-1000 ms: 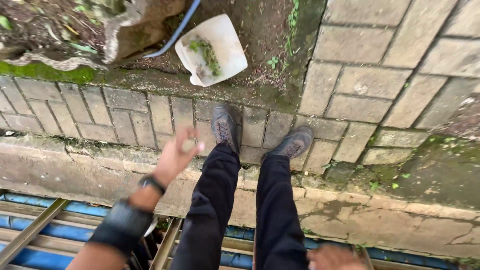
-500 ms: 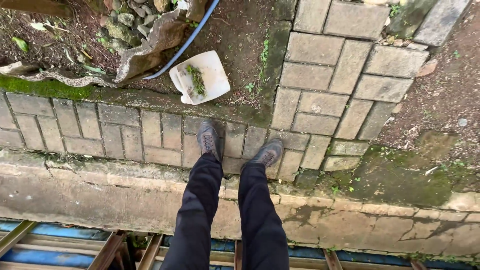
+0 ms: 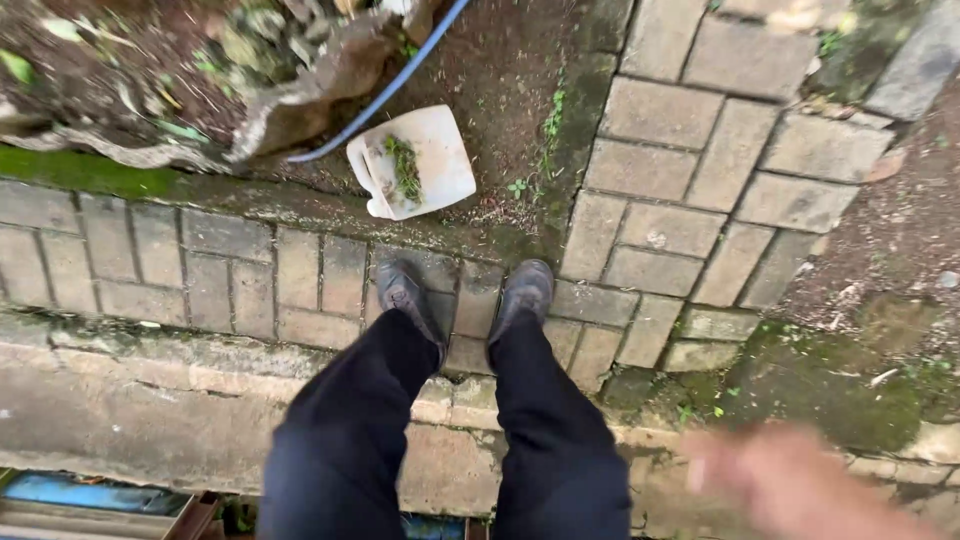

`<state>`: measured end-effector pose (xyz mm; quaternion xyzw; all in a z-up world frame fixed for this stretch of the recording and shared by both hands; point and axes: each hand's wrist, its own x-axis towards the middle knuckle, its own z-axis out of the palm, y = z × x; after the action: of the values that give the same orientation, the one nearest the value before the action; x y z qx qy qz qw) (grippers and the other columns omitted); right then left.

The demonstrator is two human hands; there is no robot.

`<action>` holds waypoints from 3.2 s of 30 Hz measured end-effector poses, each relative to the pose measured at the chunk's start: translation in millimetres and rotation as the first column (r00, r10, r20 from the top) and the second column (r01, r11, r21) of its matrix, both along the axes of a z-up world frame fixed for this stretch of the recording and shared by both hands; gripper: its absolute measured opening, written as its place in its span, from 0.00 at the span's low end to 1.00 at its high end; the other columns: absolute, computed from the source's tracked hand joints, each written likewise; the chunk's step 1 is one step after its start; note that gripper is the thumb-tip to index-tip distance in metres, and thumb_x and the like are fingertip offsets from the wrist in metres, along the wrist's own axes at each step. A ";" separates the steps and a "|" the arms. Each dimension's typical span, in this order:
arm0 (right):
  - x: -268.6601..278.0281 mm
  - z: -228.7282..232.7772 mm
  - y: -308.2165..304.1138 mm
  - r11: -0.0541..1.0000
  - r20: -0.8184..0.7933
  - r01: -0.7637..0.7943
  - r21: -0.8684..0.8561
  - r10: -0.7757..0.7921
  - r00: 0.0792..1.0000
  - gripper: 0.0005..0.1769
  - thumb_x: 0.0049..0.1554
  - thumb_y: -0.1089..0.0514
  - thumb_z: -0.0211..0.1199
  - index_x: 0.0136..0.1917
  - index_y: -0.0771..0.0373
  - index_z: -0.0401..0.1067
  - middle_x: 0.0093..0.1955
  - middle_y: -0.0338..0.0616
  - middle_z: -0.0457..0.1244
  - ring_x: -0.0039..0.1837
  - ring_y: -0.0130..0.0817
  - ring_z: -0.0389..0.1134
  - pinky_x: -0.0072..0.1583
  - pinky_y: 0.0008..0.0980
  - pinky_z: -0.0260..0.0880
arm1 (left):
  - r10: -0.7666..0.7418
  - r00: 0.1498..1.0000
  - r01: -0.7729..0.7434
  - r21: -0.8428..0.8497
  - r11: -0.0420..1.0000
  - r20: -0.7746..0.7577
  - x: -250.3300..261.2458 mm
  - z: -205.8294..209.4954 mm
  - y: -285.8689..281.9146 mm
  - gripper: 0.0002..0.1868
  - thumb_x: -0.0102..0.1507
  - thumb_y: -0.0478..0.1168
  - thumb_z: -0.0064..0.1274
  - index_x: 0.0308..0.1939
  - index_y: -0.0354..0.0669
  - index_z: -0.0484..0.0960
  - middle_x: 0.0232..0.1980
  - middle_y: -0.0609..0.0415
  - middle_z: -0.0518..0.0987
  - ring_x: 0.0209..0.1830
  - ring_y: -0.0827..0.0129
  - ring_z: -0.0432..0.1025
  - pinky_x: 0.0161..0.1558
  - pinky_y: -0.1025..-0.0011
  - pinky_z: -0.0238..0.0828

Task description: Picking small weeds and grass from around the base of a banana tree and placing them in a small plastic container.

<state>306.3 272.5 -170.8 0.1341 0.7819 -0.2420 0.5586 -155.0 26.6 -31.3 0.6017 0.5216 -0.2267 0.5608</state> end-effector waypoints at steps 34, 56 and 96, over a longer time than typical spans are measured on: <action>-282.7 -448.8 174.5 0.676 -0.262 0.044 0.736 0.224 0.939 0.21 0.53 0.44 0.69 0.55 0.57 0.79 0.56 0.48 0.70 0.56 0.43 0.73 0.51 0.41 0.74 | 0.871 0.399 -0.781 0.392 0.487 -0.286 -84.2 -603.2 80.2 0.60 0.61 0.72 0.60 0.64 0.12 0.56 0.53 0.24 0.76 0.52 0.41 0.74 0.51 0.58 0.72; -316.2 -352.3 78.6 0.917 -0.716 0.395 -0.056 -0.313 0.624 0.27 0.50 0.43 0.74 0.59 0.55 0.77 0.46 0.45 0.73 0.46 0.39 0.74 0.55 0.45 0.72 | 0.992 0.129 -0.978 0.164 0.130 -0.017 -40.9 -545.2 133.6 0.25 0.61 0.37 0.52 0.56 0.18 0.69 0.46 0.33 0.82 0.28 0.56 0.82 0.28 0.64 0.81; -290.5 -415.8 77.3 0.904 -0.592 0.252 0.346 0.002 0.806 0.07 0.58 0.58 0.65 0.45 0.57 0.83 0.40 0.49 0.72 0.42 0.42 0.74 0.48 0.43 0.74 | 0.937 0.350 -0.913 0.224 0.341 0.003 -31.1 -539.5 129.3 0.40 0.59 0.46 0.62 0.65 0.26 0.60 0.45 0.33 0.82 0.40 0.52 0.81 0.41 0.61 0.79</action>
<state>15.8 349.8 -586.6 0.2201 0.9362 -0.1395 0.2358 -186.1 155.9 -570.7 0.2338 0.8231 0.1435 0.4972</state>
